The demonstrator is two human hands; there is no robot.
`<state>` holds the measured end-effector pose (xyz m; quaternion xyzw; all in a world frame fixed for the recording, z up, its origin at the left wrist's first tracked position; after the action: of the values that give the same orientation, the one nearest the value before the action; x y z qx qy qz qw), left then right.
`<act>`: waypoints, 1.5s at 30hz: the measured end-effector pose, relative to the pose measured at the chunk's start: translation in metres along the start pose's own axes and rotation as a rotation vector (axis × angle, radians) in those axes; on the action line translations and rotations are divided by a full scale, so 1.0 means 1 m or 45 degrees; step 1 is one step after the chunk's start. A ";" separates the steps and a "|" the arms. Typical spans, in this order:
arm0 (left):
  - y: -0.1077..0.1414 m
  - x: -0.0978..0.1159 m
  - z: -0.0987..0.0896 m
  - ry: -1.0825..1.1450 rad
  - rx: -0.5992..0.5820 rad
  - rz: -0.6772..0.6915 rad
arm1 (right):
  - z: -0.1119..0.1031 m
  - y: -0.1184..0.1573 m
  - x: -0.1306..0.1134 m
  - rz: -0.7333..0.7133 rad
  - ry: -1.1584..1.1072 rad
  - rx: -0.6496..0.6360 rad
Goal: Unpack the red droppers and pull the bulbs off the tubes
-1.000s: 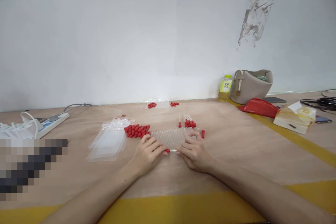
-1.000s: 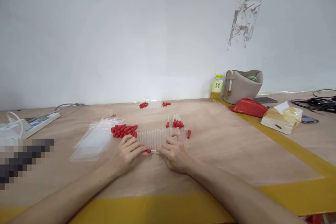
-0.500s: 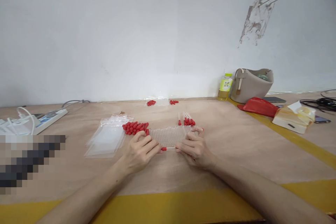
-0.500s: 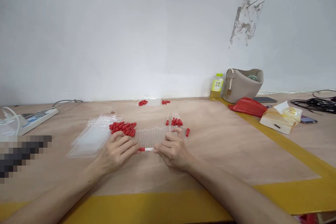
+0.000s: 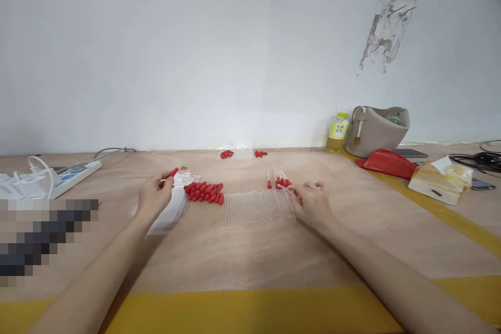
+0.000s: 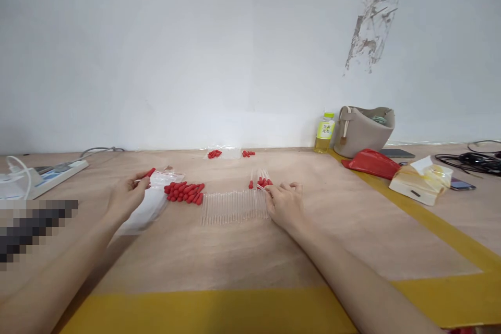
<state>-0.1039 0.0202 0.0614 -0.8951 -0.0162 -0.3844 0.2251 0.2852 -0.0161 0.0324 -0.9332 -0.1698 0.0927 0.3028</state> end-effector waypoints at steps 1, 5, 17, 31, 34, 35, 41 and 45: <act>-0.005 -0.009 0.000 0.056 -0.020 -0.090 | 0.002 0.000 -0.002 -0.012 0.013 0.000; -0.014 -0.028 0.003 0.053 -0.020 -0.177 | 0.010 0.002 -0.008 -0.087 0.059 0.002; -0.020 -0.043 0.021 -0.332 -0.249 -0.206 | 0.019 0.006 -0.019 -0.109 0.027 -0.111; 0.021 0.052 0.020 -0.482 0.170 0.522 | 0.010 0.002 -0.001 0.049 -0.063 -0.100; 0.035 0.097 0.062 -0.568 -0.294 0.741 | 0.008 -0.001 0.020 0.230 -0.110 -0.142; 0.036 0.109 0.078 -0.598 -0.430 0.756 | 0.009 -0.001 0.027 0.291 -0.135 -0.169; 0.006 0.145 0.171 -0.631 -0.888 0.352 | 0.013 0.002 0.054 0.526 -0.346 -0.144; -0.011 0.154 0.214 -0.545 -1.070 0.196 | 0.013 0.002 0.051 0.492 -0.416 -0.065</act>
<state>0.1481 0.0967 0.0433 -0.9663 0.1609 -0.1469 -0.1368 0.3289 0.0085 0.0171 -0.9283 -0.0372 0.2943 0.2244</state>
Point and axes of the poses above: each hand's wrist, its own y-axis away from the middle knuckle, its own z-axis out of the palm, x = y × z, the point moved 4 cm from there along -y, towards the middle knuckle, and after that the axes turned 14 degrees about -x, right-handed, at the moved point
